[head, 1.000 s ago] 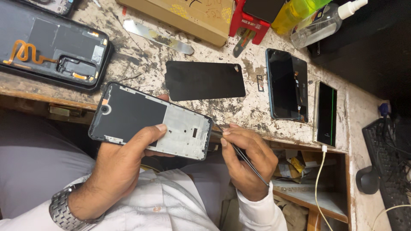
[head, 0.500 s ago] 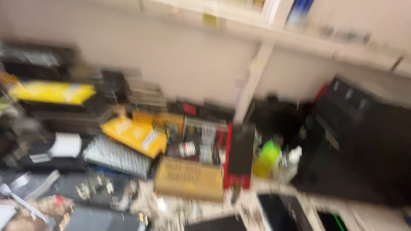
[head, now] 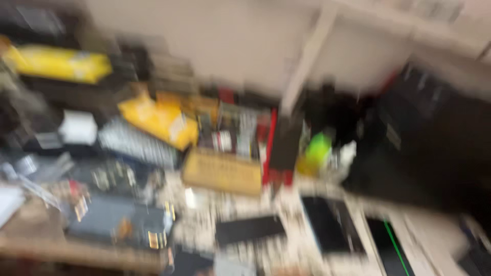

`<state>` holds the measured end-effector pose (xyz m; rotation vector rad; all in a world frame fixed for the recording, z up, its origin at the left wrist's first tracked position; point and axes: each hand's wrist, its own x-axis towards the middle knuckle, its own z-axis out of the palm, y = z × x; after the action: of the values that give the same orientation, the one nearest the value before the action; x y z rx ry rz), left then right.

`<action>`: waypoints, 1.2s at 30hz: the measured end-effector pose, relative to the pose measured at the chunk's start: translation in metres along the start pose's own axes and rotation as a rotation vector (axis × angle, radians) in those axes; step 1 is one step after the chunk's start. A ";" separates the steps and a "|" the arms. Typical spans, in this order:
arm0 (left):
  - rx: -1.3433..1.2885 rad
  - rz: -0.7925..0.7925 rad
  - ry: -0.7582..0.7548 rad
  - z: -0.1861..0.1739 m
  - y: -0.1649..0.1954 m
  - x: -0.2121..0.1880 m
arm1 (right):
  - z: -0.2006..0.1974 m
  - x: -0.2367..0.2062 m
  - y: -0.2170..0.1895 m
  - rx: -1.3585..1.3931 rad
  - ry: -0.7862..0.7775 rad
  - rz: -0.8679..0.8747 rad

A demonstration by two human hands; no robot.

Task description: The person uses a metal spudger to pry and remove a black adhesive strip from the back of a disassembled smartphone. They repeatedly scrape and lift the strip while holding the phone in their left hand.

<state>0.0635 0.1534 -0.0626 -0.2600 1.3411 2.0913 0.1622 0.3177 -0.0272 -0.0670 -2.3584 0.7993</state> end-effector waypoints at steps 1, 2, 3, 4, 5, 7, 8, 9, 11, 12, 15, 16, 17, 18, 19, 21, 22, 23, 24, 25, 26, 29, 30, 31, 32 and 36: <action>-0.009 0.005 0.006 -0.012 -0.027 -0.007 | 0.000 -0.037 0.005 -0.011 -0.001 -0.028; -0.023 0.005 0.018 -0.026 -0.052 -0.001 | 0.006 -0.057 0.026 -0.014 -0.004 -0.045; -0.034 0.025 0.007 -0.042 -0.073 0.007 | 0.007 -0.078 0.043 -0.006 -0.007 -0.064; -0.043 0.025 -0.011 -0.055 -0.094 0.015 | 0.010 -0.095 0.057 0.010 -0.015 -0.042; -0.056 0.063 -0.036 -0.064 -0.109 0.019 | 0.012 -0.106 0.068 0.022 -0.023 -0.012; -0.064 0.048 -0.105 -0.076 -0.123 0.027 | 0.018 -0.111 0.077 0.067 -0.021 0.042; -0.064 0.060 -0.141 -0.078 -0.122 0.028 | 0.022 -0.108 0.075 0.084 -0.010 0.056; -0.068 0.045 -0.134 -0.076 -0.118 0.027 | 0.024 -0.104 0.071 0.101 -0.008 0.068; -0.068 0.052 -0.139 -0.068 -0.102 0.024 | 0.029 -0.093 0.063 0.109 0.002 0.053; -0.071 0.059 -0.138 -0.067 -0.092 0.022 | 0.036 -0.090 0.059 0.103 -0.007 0.041; -0.075 0.058 -0.138 -0.060 -0.077 0.022 | 0.040 -0.086 0.059 0.096 -0.022 0.047; -0.067 0.051 -0.137 -0.061 -0.077 0.024 | 0.041 -0.086 0.061 0.099 -0.023 0.051; -0.059 0.044 -0.133 -0.063 -0.078 0.027 | 0.042 -0.086 0.064 0.108 -0.033 0.053; -0.064 0.052 -0.133 -0.066 -0.081 0.030 | 0.043 -0.086 0.066 0.116 -0.040 0.055; -0.068 0.057 -0.132 -0.069 -0.084 0.032 | 0.043 -0.085 0.068 0.124 -0.047 0.060; -0.069 0.063 -0.138 -0.074 -0.089 0.036 | 0.043 -0.083 0.068 0.117 -0.058 0.054; -0.067 0.067 -0.144 -0.075 -0.089 0.037 | 0.043 -0.082 0.067 0.113 -0.061 0.050; -0.065 0.072 -0.147 -0.076 -0.089 0.038 | 0.044 -0.080 0.066 0.095 -0.063 0.042; -0.065 0.068 -0.143 -0.075 -0.088 0.038 | 0.045 -0.079 0.065 0.078 -0.063 0.033; -0.065 0.065 -0.139 -0.074 -0.085 0.038 | 0.046 -0.078 0.065 0.062 -0.061 0.022; -0.063 0.058 -0.136 -0.073 -0.083 0.037 | 0.047 -0.077 0.065 0.070 -0.062 0.018; -0.064 0.096 -0.142 -0.069 -0.078 0.036 | 0.047 -0.075 0.066 0.093 -0.073 0.013; -0.071 0.085 -0.142 -0.069 -0.078 0.035 | 0.046 -0.074 0.067 0.110 -0.085 0.009; -0.075 0.079 -0.142 -0.070 -0.078 0.036 | 0.046 -0.072 0.068 0.130 -0.093 0.002; -0.081 0.073 -0.137 -0.071 -0.078 0.036 | 0.045 -0.071 0.068 0.111 -0.094 -0.005; -0.066 0.073 -0.144 -0.075 -0.081 0.037 | 0.050 -0.066 0.067 0.125 -0.074 -0.045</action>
<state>0.0707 0.1257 -0.1751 -0.0866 1.2146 2.1725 0.1754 0.3295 -0.1321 0.0691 -2.3645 0.9402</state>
